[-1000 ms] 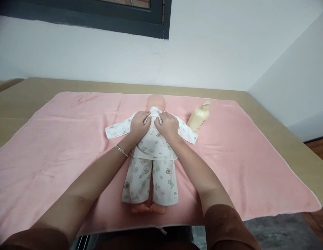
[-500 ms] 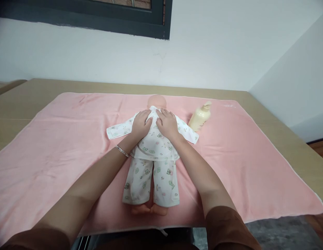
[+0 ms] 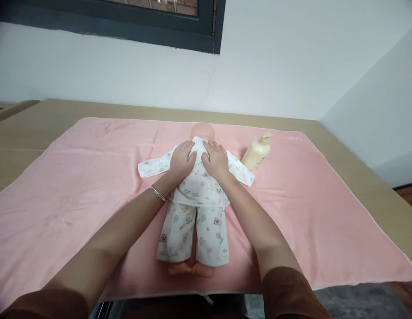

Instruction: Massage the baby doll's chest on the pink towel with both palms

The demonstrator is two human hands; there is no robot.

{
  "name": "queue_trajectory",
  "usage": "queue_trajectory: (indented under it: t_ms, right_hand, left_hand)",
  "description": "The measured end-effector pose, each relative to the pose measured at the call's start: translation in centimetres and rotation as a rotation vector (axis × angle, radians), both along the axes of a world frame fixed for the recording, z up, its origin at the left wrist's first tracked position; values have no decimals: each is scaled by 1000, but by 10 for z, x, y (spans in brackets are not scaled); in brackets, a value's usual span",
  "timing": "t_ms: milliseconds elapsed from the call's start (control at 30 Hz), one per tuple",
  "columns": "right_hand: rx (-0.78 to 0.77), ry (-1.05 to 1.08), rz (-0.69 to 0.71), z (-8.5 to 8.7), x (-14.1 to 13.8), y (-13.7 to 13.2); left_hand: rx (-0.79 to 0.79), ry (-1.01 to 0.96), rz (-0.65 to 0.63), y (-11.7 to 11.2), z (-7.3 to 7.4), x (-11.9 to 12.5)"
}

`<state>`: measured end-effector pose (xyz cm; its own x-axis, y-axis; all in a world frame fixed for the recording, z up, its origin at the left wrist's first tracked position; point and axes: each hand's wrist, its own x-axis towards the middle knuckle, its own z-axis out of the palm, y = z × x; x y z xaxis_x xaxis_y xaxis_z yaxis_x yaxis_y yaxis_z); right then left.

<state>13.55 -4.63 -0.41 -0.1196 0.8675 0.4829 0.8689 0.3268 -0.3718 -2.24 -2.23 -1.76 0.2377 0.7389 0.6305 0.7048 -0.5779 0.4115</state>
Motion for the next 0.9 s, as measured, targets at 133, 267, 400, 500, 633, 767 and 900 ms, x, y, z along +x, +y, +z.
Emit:
queue_trajectory:
  t_ms: [133,267,400,500,633,767,900]
  right_hand:
    - [39,12,25,-3,2,2]
    - [127,41,2,-6,0,-1]
    - [160,72,-59,-4,-3,-5]
    - [127,74,-75,-2,-4,-6]
    - [45,36,-39,1,-2,-3]
    - [-4,13,-31,2,-2,-2]
    - [-37,37,-55,2,-3,-4]
  left_hand:
    - [64,11,-48,-1,1,0]
    - [141,-17,-36,-2,-1,-1]
    - [162,-47,-24,-4,-2,-1]
    - [117,-72,-4,-6,-1,-1]
    - [26,-100,63,-8,0,1]
    - [-19,-136,169,-8,-1,2]
    - [-27,-145,157,-7,-1,1]
